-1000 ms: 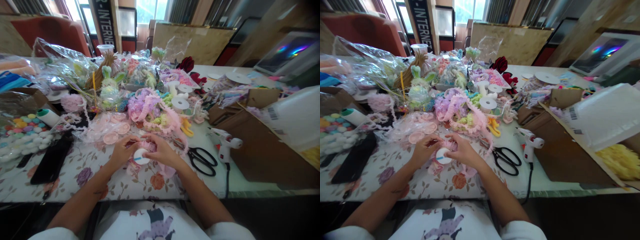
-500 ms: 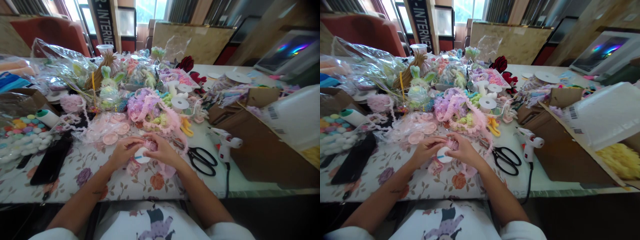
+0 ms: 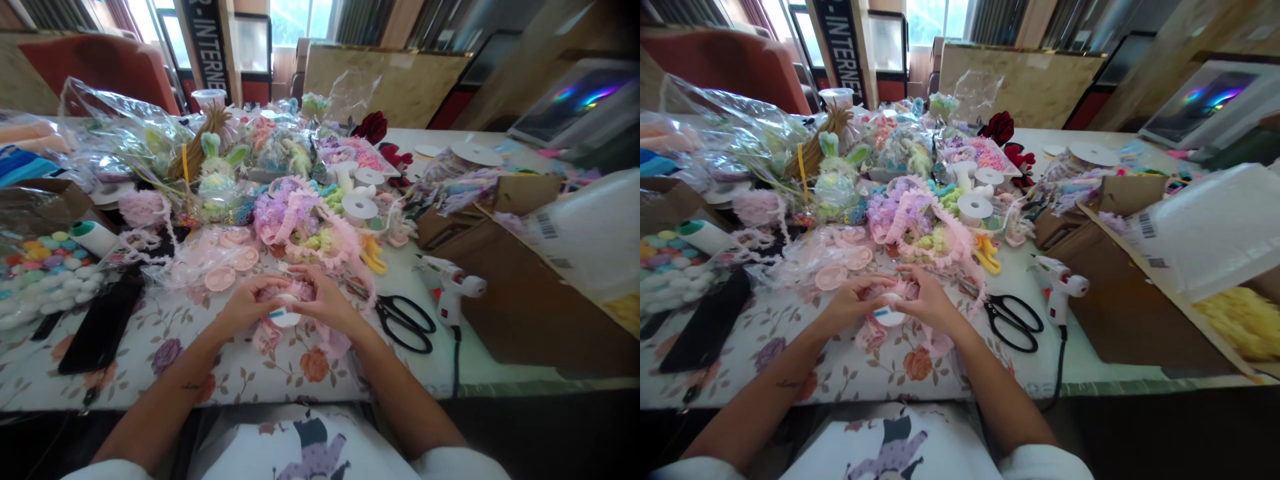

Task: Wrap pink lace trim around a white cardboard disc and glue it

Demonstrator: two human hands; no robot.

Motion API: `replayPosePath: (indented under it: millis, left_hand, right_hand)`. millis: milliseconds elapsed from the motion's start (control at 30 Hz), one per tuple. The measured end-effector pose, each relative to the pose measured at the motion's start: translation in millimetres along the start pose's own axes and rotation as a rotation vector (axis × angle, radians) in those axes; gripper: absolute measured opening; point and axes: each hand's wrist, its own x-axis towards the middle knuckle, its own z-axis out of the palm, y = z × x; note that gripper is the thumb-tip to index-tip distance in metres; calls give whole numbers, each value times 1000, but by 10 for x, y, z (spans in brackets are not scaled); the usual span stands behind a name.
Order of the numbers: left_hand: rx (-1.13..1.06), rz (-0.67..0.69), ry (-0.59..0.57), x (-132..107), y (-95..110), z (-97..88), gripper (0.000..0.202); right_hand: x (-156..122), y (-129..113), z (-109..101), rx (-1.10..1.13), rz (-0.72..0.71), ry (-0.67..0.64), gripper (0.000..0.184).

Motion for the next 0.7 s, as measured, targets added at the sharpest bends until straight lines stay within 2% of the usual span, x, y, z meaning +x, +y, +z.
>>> replayPosePath:
  millis: [133,233,333,400,533,633,700]
  left_hand:
    - [-36,-70,4,-13,3,-5,31]
    - [-129,-138,53,-21,-24,2,31]
    - [-274,-296,135,30,-77,-4,40]
    - [-355,-363,210,121,-120,-22,47]
    - [-399,-337,268,351,-185,-64,50]
    - [-435,-345,251,432,-188,-69,50]
    - [-478,-380,217,431,-175,-55,52]
  right_hand:
    - [24,32,6,-10,-16,4,63]
    - [49,-3,-43,-72,-35,21,57]
    - [118,-106,-217,-151,-51,64,49]
    - [227,-186,-427,-182,-68,144,41]
    - [708,-282,-1003,-248,-120,336,30]
    - [1281,-291,-1395,-371,-98,456,25]
    - [1688,-282,-1550,-544,-68,490,28]
